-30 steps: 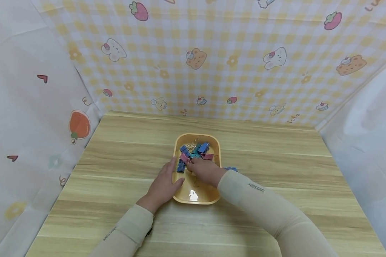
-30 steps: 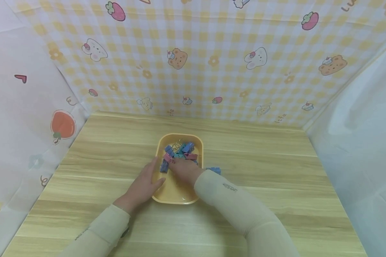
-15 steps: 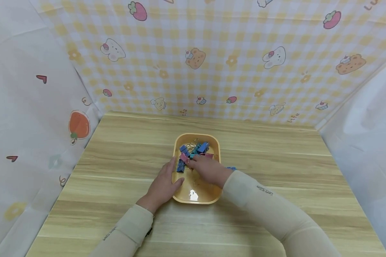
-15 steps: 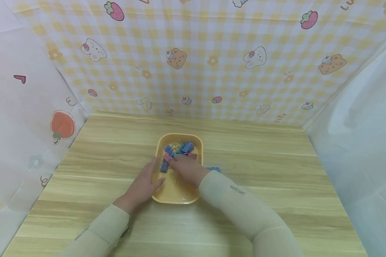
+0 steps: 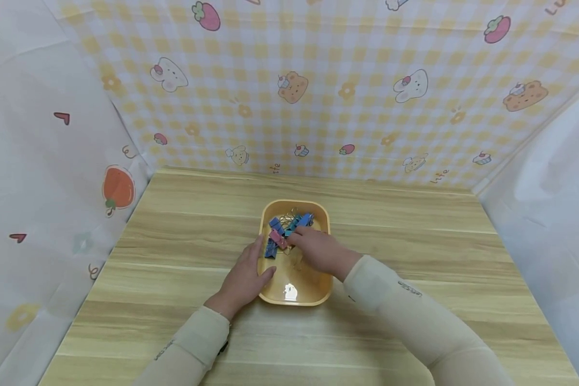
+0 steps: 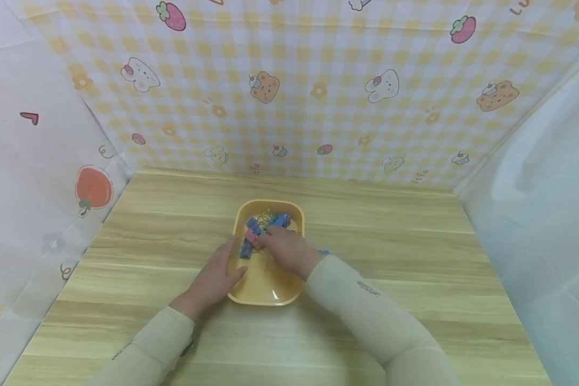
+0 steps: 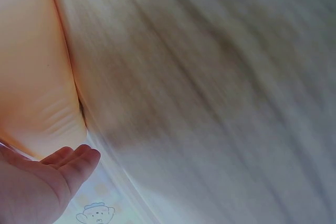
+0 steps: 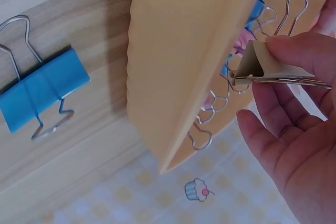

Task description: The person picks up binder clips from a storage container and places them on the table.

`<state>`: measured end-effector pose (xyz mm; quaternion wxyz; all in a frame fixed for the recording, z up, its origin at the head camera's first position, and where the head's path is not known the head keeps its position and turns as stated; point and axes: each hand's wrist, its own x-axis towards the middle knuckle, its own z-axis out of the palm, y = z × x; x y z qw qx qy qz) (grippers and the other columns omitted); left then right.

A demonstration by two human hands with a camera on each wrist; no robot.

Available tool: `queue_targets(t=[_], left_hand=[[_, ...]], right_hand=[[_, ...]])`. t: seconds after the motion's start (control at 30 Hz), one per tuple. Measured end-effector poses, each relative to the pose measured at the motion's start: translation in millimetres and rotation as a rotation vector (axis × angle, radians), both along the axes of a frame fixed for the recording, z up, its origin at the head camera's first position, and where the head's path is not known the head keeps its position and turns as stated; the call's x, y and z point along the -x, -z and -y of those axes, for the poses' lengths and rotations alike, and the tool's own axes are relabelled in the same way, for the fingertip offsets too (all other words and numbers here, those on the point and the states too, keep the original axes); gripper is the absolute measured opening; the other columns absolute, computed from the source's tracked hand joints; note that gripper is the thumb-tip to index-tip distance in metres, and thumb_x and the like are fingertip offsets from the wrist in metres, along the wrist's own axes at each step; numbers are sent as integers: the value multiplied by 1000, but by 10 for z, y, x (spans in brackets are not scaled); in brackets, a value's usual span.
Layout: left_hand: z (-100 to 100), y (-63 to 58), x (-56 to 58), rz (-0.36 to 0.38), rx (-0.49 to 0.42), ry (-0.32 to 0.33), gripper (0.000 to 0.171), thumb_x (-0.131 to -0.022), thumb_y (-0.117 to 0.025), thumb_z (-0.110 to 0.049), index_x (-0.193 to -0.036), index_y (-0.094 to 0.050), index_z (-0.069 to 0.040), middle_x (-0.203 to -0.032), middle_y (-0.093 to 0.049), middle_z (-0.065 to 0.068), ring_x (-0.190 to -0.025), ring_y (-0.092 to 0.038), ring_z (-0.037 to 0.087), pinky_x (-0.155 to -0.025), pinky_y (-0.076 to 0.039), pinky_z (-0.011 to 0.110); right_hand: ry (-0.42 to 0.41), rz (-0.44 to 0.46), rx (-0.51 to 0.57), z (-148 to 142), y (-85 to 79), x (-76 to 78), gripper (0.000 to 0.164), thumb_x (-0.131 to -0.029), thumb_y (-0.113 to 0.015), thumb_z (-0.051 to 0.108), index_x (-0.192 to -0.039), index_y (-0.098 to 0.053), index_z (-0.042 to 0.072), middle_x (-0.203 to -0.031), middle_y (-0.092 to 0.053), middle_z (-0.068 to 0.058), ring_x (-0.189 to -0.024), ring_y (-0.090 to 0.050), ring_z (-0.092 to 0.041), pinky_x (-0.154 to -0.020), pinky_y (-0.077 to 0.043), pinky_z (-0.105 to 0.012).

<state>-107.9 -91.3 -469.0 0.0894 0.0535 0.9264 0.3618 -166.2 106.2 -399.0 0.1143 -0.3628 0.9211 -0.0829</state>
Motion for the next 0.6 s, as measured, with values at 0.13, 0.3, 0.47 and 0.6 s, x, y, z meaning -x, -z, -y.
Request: queue_targets(t=[0.13,0.3,0.47,0.6], left_hand=[[3,0,-3,2,1,0,83,-93,-62,-34,-156,-13,-11,-151,-31,21,-135,-37,38,-108,-35,52],[9,0,-4,-1,-2,5,83,-93,-62,-34,-155,-13,-11,-151,-31,22,-136,-36,38,-109,-34,52],[4,-10,1,6,-7,3,83,-93,-62,-34,-155,-13,-11,-151,-31,22,-136,-36,38,-109,-34,52],[-2,-23,2,15,-11,-3,83,-93,-63,-34,-156,-13,-12,-151,-31,22,-137,-35,38,-109,-34,53]], right_hand=[[4,-16,17,-43,-22,6,39,-85,-60,-9,-118,-65,11,-108,-58,-5,-93,-55,-18,-76,-53,-31],[-2,-50,64,-99,-94,-4,36,-80,-64,-9,-112,-66,8,-109,-58,-9,-93,-58,-20,-74,-54,-31],[18,-49,99,-155,-168,-19,32,-82,-68,-6,-111,-65,6,-111,-57,-9,-95,-59,-20,-78,-55,-32],[32,-62,95,-199,-197,-27,33,-82,-69,-6,-112,-65,8,-111,-57,-7,-93,-58,-18,-79,-54,-30]])
